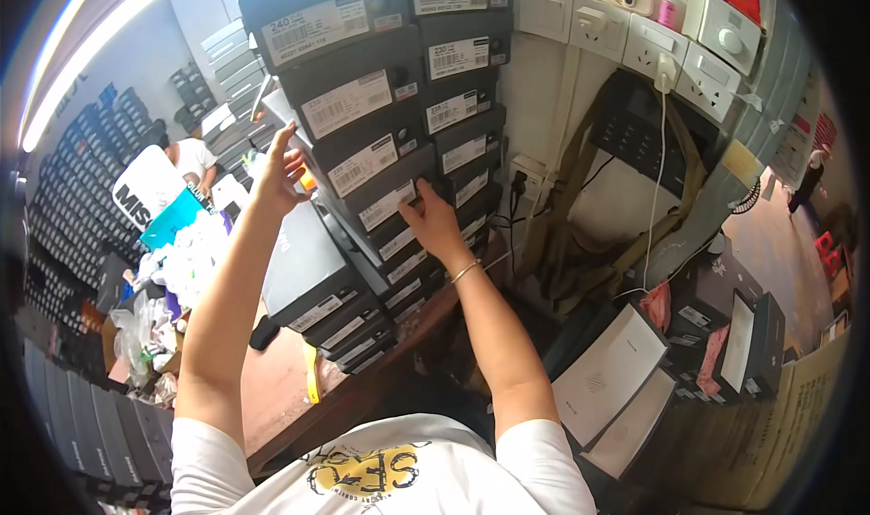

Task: Inspecting pairs of high-heeled shoes and packing them into boxes with tissue paper.

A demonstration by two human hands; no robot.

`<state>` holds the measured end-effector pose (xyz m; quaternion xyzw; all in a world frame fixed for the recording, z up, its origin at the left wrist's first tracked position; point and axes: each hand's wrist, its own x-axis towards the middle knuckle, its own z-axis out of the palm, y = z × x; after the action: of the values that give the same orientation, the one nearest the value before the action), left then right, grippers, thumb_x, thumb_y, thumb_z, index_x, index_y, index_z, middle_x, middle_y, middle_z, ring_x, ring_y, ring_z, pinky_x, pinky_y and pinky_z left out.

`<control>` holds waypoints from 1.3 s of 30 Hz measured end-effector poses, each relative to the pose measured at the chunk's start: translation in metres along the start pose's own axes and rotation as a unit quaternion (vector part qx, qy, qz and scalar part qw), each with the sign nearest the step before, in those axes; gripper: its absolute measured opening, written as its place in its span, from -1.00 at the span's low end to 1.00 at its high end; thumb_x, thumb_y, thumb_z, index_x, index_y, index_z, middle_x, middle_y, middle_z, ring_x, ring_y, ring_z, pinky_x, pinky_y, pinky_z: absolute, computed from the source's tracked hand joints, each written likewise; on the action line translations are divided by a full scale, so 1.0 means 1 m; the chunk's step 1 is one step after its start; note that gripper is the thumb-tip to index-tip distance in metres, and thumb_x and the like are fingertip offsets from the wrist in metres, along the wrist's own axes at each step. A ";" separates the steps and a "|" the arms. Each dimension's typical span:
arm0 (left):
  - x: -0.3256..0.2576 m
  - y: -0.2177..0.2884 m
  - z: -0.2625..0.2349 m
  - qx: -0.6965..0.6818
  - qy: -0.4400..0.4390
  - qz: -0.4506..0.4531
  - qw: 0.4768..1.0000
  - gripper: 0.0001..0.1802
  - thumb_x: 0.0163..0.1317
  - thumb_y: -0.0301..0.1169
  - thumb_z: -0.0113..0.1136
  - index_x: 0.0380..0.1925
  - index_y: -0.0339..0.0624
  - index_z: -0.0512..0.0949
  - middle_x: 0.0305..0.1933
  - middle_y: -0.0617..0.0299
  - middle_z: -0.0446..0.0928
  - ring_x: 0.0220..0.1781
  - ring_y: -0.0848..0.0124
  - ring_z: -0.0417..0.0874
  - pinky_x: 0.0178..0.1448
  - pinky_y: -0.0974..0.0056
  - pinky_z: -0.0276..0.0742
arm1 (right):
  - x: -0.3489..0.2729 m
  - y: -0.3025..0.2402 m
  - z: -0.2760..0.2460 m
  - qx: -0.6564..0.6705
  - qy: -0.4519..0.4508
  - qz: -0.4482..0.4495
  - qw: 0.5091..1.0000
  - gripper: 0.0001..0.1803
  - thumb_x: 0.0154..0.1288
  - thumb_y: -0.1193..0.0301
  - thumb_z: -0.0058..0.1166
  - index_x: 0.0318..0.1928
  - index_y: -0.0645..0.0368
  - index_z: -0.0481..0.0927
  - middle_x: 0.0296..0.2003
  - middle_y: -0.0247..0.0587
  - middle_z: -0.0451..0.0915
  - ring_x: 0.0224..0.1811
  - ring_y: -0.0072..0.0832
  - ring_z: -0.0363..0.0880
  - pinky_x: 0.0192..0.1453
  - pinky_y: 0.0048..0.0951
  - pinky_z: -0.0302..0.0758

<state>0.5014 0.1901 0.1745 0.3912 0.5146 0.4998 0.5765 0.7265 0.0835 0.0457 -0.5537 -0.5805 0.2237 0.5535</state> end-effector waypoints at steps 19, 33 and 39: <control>0.002 -0.007 -0.043 -0.144 -0.189 -0.055 0.970 0.04 0.05 0.31 0.10 0.34 -0.17 0.04 0.33 -0.08 0.19 0.32 0.02 0.29 0.27 -0.09 0.29 | -0.012 -0.018 -0.029 -0.154 -0.095 -0.021 0.983 -0.40 0.19 0.11 0.17 0.08 0.27 0.34 -0.27 0.04 0.50 -0.18 -0.24 0.60 -0.17 -0.34 0.50; -0.039 -0.030 -0.015 -0.178 -0.062 0.009 0.982 -0.04 0.00 0.29 0.15 0.24 -0.16 0.26 0.36 -0.07 0.13 0.32 0.05 0.25 0.27 -0.15 0.25 | -0.188 -0.051 -0.215 0.250 0.368 0.138 0.885 -0.52 0.18 0.37 0.15 0.07 0.20 0.30 -0.10 -0.25 0.45 -0.22 -0.55 0.50 -0.18 -0.57 0.50; 0.012 -0.062 -0.037 0.088 -0.069 -0.003 0.994 -0.17 0.12 0.15 0.11 0.31 -0.03 0.17 0.38 0.02 0.10 0.42 0.18 0.07 0.41 -0.07 -0.12 | -0.229 -0.042 -0.259 0.180 0.440 0.078 0.876 -0.47 0.15 0.38 0.18 0.10 0.22 0.28 -0.01 -0.15 0.38 -0.07 -0.42 0.39 -0.03 -0.47 0.40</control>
<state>0.4750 0.1878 0.1062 0.4724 0.5168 0.4224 0.5757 0.8888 -0.2236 0.0667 -0.5296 -0.1817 0.0998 0.8225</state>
